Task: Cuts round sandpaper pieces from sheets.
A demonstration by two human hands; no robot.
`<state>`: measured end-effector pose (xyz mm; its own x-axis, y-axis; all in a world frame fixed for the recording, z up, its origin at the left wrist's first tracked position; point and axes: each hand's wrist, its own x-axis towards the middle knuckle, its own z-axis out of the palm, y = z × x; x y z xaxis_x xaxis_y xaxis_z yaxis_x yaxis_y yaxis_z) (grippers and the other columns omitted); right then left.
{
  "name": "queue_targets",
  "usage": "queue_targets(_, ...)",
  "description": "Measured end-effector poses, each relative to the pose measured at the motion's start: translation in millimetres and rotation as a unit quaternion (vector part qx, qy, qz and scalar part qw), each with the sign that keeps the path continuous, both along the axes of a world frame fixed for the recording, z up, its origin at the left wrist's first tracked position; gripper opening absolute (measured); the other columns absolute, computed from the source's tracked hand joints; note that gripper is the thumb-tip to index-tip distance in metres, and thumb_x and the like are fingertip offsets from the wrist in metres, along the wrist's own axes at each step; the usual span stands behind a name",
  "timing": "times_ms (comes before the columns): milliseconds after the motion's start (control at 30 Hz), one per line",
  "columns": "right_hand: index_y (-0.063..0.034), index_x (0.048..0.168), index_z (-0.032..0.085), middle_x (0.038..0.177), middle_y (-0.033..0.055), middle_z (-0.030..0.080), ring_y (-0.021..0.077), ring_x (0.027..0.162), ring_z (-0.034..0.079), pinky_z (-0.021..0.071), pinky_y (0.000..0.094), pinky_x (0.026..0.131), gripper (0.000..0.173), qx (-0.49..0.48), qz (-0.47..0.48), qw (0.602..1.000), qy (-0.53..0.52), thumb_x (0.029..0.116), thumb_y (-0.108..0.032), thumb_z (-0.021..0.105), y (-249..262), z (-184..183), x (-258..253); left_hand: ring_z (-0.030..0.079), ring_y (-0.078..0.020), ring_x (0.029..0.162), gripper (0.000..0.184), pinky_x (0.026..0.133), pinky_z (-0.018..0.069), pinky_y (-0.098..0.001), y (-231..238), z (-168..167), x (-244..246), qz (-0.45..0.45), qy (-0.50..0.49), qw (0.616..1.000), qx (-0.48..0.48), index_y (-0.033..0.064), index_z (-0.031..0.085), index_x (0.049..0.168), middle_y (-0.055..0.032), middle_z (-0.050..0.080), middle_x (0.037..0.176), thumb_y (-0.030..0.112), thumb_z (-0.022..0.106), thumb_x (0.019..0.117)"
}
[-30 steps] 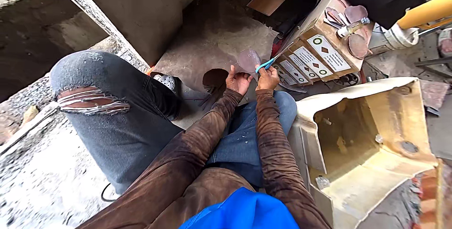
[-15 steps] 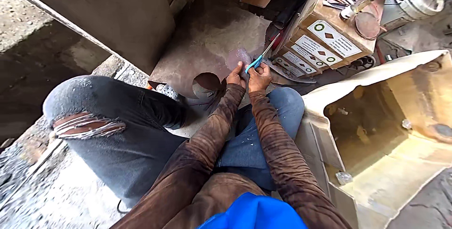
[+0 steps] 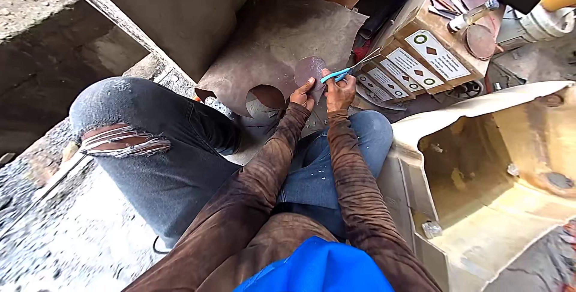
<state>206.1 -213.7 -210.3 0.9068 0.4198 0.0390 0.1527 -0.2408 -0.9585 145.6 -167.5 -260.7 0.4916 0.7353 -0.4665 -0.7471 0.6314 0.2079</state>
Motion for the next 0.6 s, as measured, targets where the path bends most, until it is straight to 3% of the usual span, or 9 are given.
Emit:
queue_targets(100, -0.0005, 0.121, 0.057, 0.087, 0.0086, 0.072, 0.0150, 0.079, 0.070, 0.0596, 0.0357, 0.081, 0.066, 0.009, -0.008, 1.000, 0.010, 0.0710, -0.020, 0.094, 6, -5, 2, 0.067, -0.0227, 0.100, 0.024, 0.092, 0.0571, -0.0403, -9, -4, 2, -0.014, 0.002, 1.000, -0.014, -0.0040, 0.059, 0.119, -0.0155, 0.068, 0.110, -0.003, 0.063, 0.0959)
queue_targets(200, 0.0012, 0.123, 0.056, 0.089, 0.0101, 0.073, 0.0155, 0.082, 0.071, 0.0602, 0.0350, 0.081, 0.064, 0.025, -0.021, 0.999, 0.025, 0.0698, -0.005, 0.091, 7, -2, 3, 0.067, -0.0225, 0.102, 0.026, 0.093, 0.0565, -0.0409, -16, -4, 1, -0.011, 0.018, 1.000, 0.002, -0.0036, 0.059, 0.122, -0.0155, 0.068, 0.112, 0.001, 0.065, 0.0966)
queue_targets(233, 0.0015, 0.122, 0.057, 0.089, 0.0103, 0.073, 0.0153, 0.082, 0.071, 0.0601, 0.0347, 0.081, 0.063, 0.027, -0.024, 0.999, 0.027, 0.0696, -0.003, 0.091, 8, -1, 4, 0.066, -0.0221, 0.106, 0.027, 0.095, 0.0556, -0.0417, -17, -4, -3, -0.008, 0.003, 1.000, 0.017, -0.0005, 0.057, 0.126, -0.0140, 0.067, 0.115, 0.007, 0.061, 0.1005)
queue_targets(300, 0.0028, 0.122, 0.057, 0.091, 0.0117, 0.073, 0.0157, 0.084, 0.072, 0.0602, 0.0346, 0.081, 0.062, 0.028, -0.024, 0.999, 0.031, 0.0693, -0.001, 0.090, 6, 0, 7, 0.065, -0.0229, 0.112, 0.036, 0.097, 0.0553, -0.0447, -18, -1, -14, -0.016, -0.066, 0.997, 0.039, 0.0095, 0.053, 0.133, -0.0109, 0.066, 0.122, 0.035, 0.045, 0.1092)
queue_targets(367, 0.0029, 0.120, 0.058, 0.089, 0.0114, 0.072, 0.0157, 0.082, 0.071, 0.0602, 0.0348, 0.080, 0.060, 0.032, -0.024, 0.999, 0.034, 0.0685, -0.001, 0.090, 5, -5, 12, 0.064, -0.0283, 0.115, 0.069, 0.092, 0.0552, -0.0498, -18, -4, -25, -0.049, -0.140, 0.988, 0.035, 0.0167, 0.052, 0.137, -0.0129, 0.066, 0.127, 0.070, 0.028, 0.1013)
queue_targets(400, 0.0031, 0.120, 0.058, 0.090, 0.0118, 0.072, 0.0163, 0.082, 0.071, 0.0604, 0.0354, 0.080, 0.060, 0.032, -0.022, 0.999, 0.038, 0.0687, 0.000, 0.090, 4, -7, 13, 0.063, -0.0312, 0.116, 0.081, 0.092, 0.0542, -0.0525, -19, -6, -30, -0.061, -0.154, 0.986, 0.020, 0.0188, 0.051, 0.139, -0.0145, 0.064, 0.130, 0.081, 0.024, 0.0953)
queue_targets(500, 0.0031, 0.121, 0.057, 0.091, 0.0126, 0.072, 0.0175, 0.084, 0.071, 0.0603, 0.0363, 0.081, 0.062, 0.028, -0.019, 0.998, 0.051, 0.0685, 0.000, 0.090, 3, -12, 19, 0.063, -0.0373, 0.115, 0.097, 0.093, 0.0529, -0.0583, -24, -13, -38, -0.049, -0.125, 0.990, -0.036, 0.0185, 0.043, 0.147, -0.0193, 0.060, 0.133, 0.091, 0.019, 0.0871)
queue_targets(600, 0.0031, 0.121, 0.058, 0.092, 0.0122, 0.071, 0.0169, 0.084, 0.070, 0.0601, 0.0353, 0.081, 0.062, 0.031, -0.030, 0.997, 0.061, 0.0681, 0.001, 0.090, 2, -13, 24, 0.060, -0.0401, 0.122, 0.102, 0.098, 0.0512, -0.0619, -25, -26, -48, -0.008, -0.043, 0.996, -0.074, 0.0155, 0.029, 0.157, -0.0225, 0.053, 0.144, 0.090, 0.015, 0.0884)
